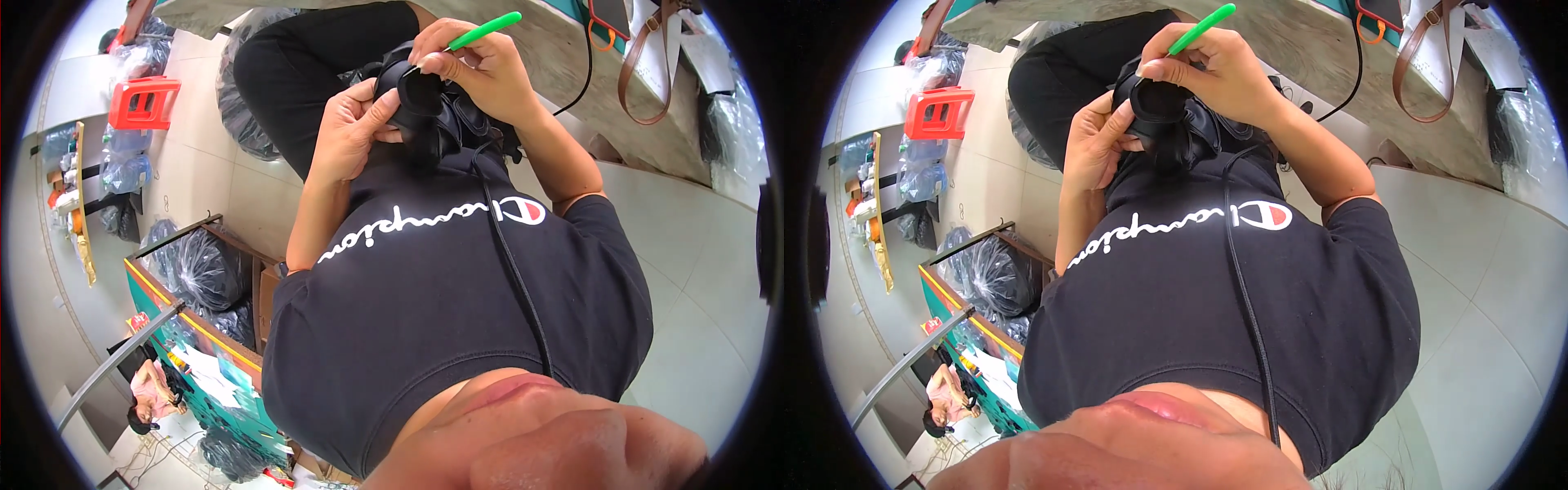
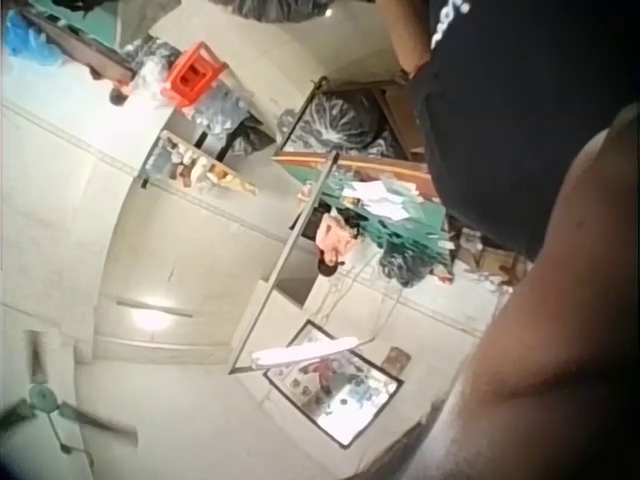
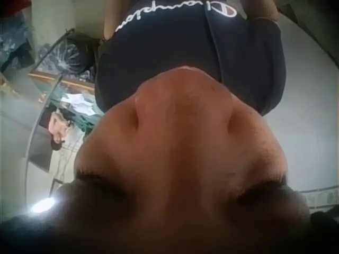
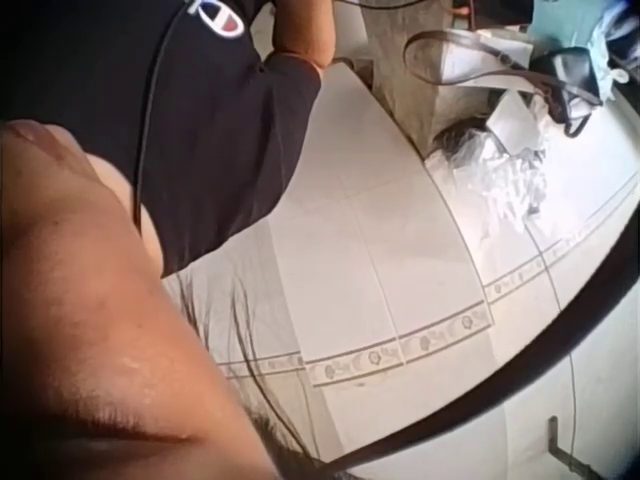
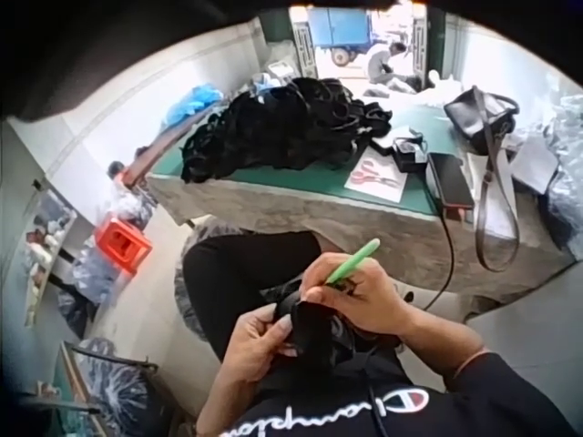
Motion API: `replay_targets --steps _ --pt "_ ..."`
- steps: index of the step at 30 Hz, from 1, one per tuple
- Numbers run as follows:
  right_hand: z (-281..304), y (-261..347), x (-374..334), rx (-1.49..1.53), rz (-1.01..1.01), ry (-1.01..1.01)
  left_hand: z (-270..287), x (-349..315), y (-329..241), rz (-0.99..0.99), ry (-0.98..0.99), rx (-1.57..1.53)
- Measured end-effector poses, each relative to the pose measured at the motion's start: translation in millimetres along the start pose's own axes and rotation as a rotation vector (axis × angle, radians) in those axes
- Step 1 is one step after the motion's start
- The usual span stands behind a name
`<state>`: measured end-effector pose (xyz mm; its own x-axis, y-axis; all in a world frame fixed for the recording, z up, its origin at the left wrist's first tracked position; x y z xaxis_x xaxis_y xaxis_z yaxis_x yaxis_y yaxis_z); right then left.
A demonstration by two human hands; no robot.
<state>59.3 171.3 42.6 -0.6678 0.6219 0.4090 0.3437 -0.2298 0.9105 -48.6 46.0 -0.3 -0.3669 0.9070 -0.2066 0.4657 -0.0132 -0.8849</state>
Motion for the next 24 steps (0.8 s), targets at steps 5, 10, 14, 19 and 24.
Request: replay_targets --steps 5,10,14,19,24 --pt "-4 13 -5 -0.468 0.643 -0.085 -2 0 2 0.045 -0.021 0.001" --pt "100 -18 20 0.398 0.621 -0.845 13 7 -6 -0.085 -0.147 -0.080" --pt "207 14 4 -1.028 0.547 -1.226 54 5 -16 -0.259 -0.314 -0.243" --pt "242 45 -27 -0.943 0.266 -1.213 72 5 -32 -0.432 -0.347 -0.382" --pt "181 16 -19 -1.215 -0.195 -0.445 35 7 -22 -0.397 -0.197 -0.252"
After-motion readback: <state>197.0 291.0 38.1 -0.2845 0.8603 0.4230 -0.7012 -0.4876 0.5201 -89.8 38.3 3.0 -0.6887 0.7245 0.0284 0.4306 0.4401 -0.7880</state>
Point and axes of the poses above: each hand's wrist, its own x-axis towards the middle knuckle, its own z-axis out of the back of the hand, y = z × x, the point moved 6 cm from there along x, towards the middle knuckle, and after that the axes turned 12 degrees about -y, right-handed, at the moved point
